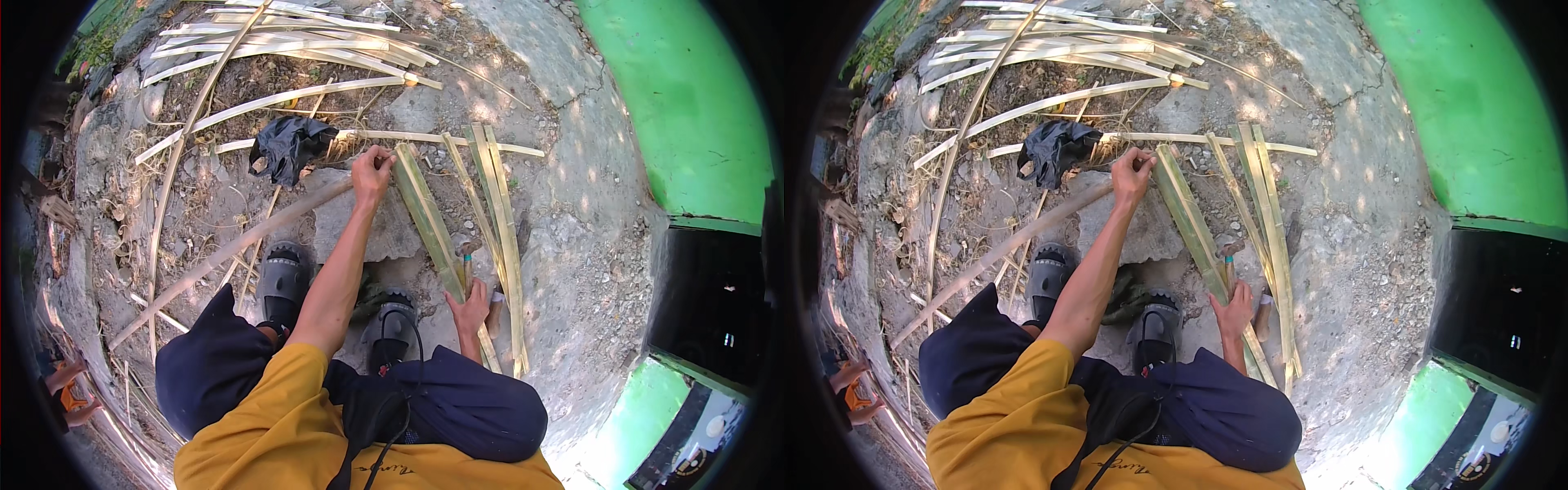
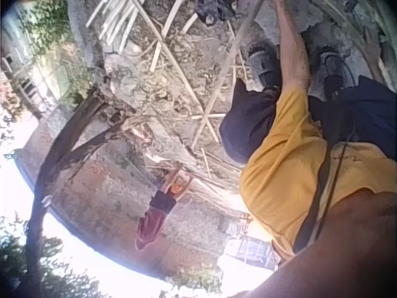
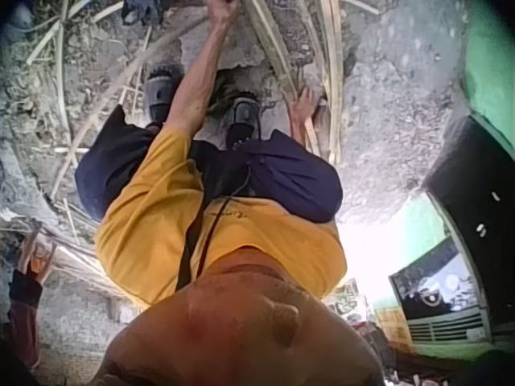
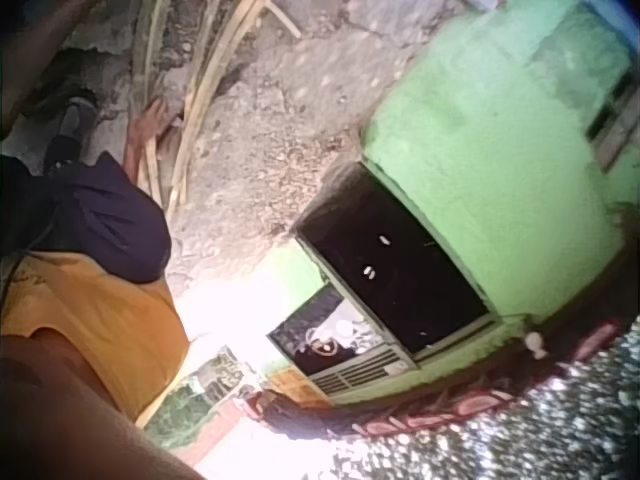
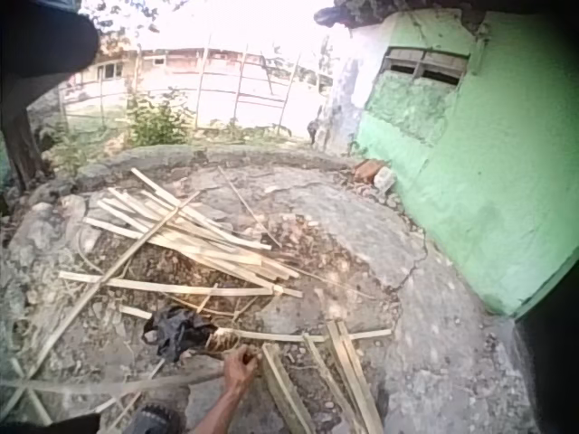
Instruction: The person joins bamboo strips together by hammering small nails into them on a stone surface while sitting on the ground.
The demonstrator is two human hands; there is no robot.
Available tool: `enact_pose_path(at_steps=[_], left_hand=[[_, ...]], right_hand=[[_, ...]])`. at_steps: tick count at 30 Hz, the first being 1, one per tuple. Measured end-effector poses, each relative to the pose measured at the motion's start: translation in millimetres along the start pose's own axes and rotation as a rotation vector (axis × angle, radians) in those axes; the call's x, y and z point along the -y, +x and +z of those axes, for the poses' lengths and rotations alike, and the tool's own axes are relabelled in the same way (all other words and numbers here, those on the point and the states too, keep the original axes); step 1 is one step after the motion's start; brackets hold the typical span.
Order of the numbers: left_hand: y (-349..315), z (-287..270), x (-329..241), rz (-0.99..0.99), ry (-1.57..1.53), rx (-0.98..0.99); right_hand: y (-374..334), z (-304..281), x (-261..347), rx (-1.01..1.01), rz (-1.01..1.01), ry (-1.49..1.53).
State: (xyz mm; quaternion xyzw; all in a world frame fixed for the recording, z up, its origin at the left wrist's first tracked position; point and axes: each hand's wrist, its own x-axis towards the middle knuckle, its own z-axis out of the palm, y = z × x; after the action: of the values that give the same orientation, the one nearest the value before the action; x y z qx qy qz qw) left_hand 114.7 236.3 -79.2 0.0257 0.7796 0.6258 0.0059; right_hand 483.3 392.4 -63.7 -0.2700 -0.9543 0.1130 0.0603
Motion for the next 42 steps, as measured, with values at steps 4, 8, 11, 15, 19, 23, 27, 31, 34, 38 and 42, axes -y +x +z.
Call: enact_pose_path(at_steps=[4,8,11,15,19,23,27,31,34,38,42], left_hand=[[1,1,5,0.026,0.009,-0.018],[2,3,8,0.042,0.023,-0.017],[1,3,10,0.025,0.027,-0.007],[1,8,13,0.054,-0.064,-0.015],[5,-10,29,-0.011,-0.137,-0.027],[-4,-7,20,-0.092,-0.154,0.021],[-5,-18,21,-0.047,-0.116,0.049],[-5,-8,8,0.124,-0.024,0.006],[2,-4,6,0.232,0.055,-0.010],[7,-1,8,0.279,0.120,0.057],[6,6,9,0.170,0.083,0.116]], right_hand=[[0,-1,3,0.080,0.109,0.060],[0,0,0,0.034,0.042,0.036],[-1,1,0,0.041,0.052,0.041],[0,0,-3,0.046,0.073,0.050],[0,3,7,0.074,0.080,0.073],[-1,1,-2,0.070,0.105,0.062],[0,2,3,0.015,0.014,0.023],[-1,-1,-1,0.059,0.101,0.059],[0,-2,3,0.067,0.129,0.073],[2,-4,6,0.073,0.082,0.084],[-3,-21,4,-0.009,0.085,0.123]])
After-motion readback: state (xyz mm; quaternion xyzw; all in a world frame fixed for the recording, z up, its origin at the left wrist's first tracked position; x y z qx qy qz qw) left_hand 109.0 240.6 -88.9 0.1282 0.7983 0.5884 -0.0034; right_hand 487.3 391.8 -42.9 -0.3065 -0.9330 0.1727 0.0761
